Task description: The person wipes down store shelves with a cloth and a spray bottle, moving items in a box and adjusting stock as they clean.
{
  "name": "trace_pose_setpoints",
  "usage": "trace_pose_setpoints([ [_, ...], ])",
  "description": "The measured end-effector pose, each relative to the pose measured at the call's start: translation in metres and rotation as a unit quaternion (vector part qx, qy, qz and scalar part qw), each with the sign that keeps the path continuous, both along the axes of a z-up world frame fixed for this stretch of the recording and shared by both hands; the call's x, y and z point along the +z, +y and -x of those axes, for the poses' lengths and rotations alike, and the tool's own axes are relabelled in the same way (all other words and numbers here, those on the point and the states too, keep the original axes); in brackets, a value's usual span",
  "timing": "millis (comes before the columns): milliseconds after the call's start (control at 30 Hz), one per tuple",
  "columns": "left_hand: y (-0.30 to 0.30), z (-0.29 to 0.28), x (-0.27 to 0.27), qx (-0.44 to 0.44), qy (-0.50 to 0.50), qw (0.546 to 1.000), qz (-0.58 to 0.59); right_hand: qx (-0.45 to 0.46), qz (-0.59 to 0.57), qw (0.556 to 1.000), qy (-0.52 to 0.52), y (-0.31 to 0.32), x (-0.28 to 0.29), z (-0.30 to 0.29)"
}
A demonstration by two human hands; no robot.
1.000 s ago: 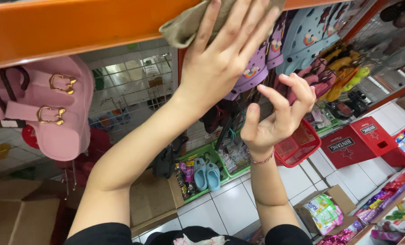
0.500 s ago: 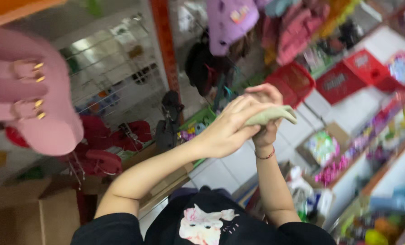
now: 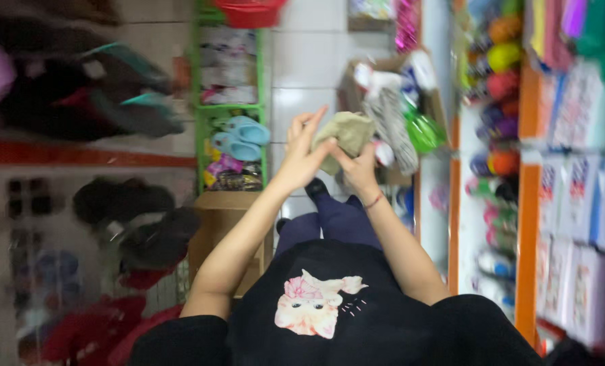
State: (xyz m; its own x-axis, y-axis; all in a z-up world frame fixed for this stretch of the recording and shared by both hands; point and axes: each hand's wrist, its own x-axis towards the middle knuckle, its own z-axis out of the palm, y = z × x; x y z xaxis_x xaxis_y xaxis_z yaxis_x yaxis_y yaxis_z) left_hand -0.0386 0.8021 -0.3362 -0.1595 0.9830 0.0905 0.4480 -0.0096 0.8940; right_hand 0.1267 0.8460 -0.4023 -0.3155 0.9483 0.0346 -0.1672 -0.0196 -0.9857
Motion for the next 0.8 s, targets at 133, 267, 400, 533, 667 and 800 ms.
trace_pose_setpoints([
  [133,0.033,-0.036,-0.1,-0.008,-0.07,0.993,0.091,-0.122,0.098,0.987,-0.044,0.003,-0.051,-0.053],
  [267,0.056,-0.07,-0.187,-0.029,-0.017,0.988,0.149,-0.259,0.12,0.951,-0.118,0.015,-0.107,-0.104],
  [400,0.095,-0.103,-0.263,-0.091,0.004,0.979,0.183,-0.342,0.199,0.879,-0.264,0.021,-0.148,-0.139],
  [533,0.157,-0.149,-0.312,-0.076,0.035,0.97,0.227,-0.352,0.147,0.911,-0.154,0.03,-0.164,-0.158],
  [667,0.198,-0.18,-0.342,-0.005,-0.058,0.892,0.447,-0.359,0.203,0.9,-0.143,0.035,-0.165,-0.168],
  [800,0.226,-0.193,-0.364,0.079,0.05,0.932,0.349,-0.336,0.164,0.913,-0.162,0.051,-0.162,-0.173],
])
